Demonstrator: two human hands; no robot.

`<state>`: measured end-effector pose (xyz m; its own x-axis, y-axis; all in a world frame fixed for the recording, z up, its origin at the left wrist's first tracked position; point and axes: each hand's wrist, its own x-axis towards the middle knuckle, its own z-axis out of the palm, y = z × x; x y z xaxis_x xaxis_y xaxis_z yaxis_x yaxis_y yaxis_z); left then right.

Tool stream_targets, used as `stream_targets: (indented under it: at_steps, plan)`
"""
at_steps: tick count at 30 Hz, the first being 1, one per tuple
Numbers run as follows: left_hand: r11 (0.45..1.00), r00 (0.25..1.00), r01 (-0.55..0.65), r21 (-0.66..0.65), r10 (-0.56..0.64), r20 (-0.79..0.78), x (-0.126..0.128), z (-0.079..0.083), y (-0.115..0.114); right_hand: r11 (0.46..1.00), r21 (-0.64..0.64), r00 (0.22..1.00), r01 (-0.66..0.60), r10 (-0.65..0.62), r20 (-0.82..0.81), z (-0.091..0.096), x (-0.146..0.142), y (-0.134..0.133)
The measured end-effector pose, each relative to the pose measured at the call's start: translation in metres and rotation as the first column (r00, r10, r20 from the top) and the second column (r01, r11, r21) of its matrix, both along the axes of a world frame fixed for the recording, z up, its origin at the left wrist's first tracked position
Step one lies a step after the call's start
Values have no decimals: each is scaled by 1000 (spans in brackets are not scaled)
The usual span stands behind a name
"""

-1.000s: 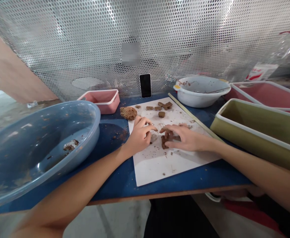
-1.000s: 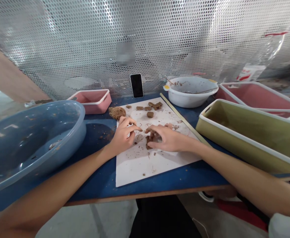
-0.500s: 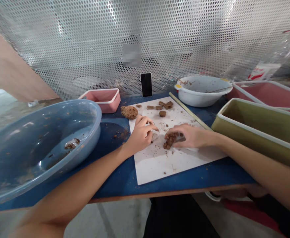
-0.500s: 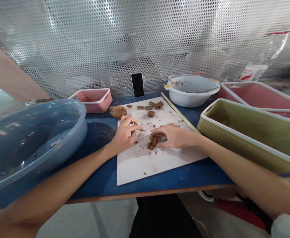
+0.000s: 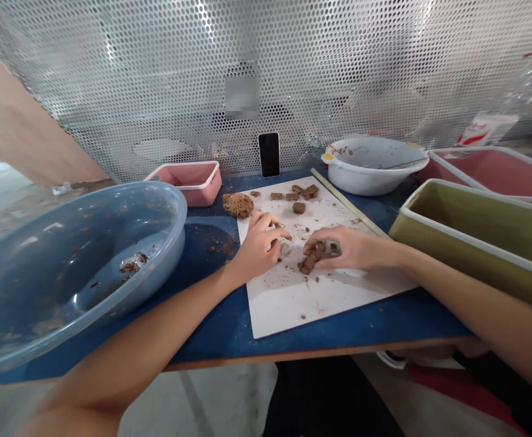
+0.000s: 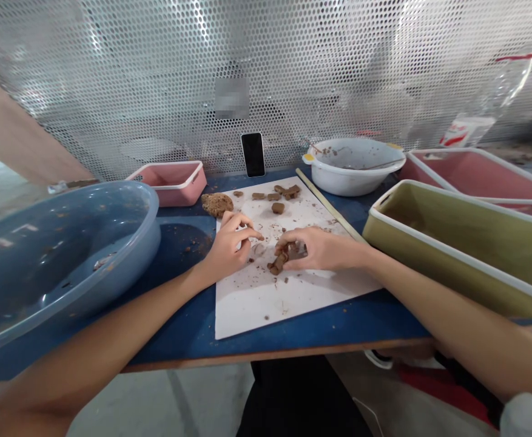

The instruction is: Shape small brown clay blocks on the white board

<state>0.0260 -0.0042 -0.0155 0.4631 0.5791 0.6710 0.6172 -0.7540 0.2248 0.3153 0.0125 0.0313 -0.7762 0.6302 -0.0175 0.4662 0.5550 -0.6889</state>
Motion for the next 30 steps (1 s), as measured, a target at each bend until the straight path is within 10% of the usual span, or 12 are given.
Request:
stream_targets:
  at_steps: [30]
  plan:
    - [997,997,-71,-14,71,10,0,-3,0,995,-61,958,77,-91,-272,-22,-20,-17]
